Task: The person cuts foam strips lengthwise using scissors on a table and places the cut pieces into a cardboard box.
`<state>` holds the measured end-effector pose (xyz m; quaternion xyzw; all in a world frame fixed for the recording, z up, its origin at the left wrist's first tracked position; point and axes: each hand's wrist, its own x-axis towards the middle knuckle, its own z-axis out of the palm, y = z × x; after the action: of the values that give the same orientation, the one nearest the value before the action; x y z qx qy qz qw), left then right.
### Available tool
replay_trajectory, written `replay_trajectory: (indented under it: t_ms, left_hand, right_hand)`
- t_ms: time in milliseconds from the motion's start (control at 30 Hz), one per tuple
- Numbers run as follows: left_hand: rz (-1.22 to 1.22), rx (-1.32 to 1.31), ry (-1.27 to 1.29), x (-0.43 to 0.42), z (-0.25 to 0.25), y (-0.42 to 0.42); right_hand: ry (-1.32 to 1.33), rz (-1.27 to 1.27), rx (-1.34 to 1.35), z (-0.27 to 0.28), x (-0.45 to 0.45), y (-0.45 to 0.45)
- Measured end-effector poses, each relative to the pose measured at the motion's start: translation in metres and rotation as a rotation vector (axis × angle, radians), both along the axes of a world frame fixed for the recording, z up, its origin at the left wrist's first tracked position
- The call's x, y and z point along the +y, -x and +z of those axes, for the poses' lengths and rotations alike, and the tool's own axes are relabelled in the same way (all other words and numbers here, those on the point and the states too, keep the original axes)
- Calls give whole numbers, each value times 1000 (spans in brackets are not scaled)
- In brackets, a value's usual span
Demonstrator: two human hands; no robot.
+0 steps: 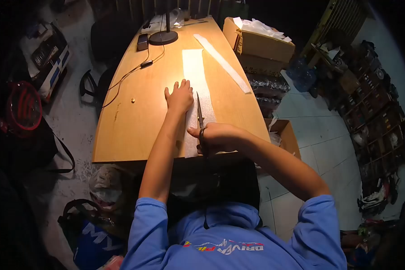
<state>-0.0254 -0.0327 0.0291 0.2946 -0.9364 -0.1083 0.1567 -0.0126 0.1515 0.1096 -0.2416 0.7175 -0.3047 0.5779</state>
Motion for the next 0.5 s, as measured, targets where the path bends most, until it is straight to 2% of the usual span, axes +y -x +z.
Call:
replay_trajectory:
  t_ms: [133, 267, 500]
  left_hand:
    - [-15, -4, 89, 4, -9, 1]
    - [-12, -27, 117, 7, -9, 3]
    - [-7, -10, 97, 7, -11, 3]
  right_hand:
    - [-64, 158, 112, -6, -6, 3]
    - [-7, 132, -32, 2, -9, 11]
    - [-57, 188, -114, 5, -22, 26]
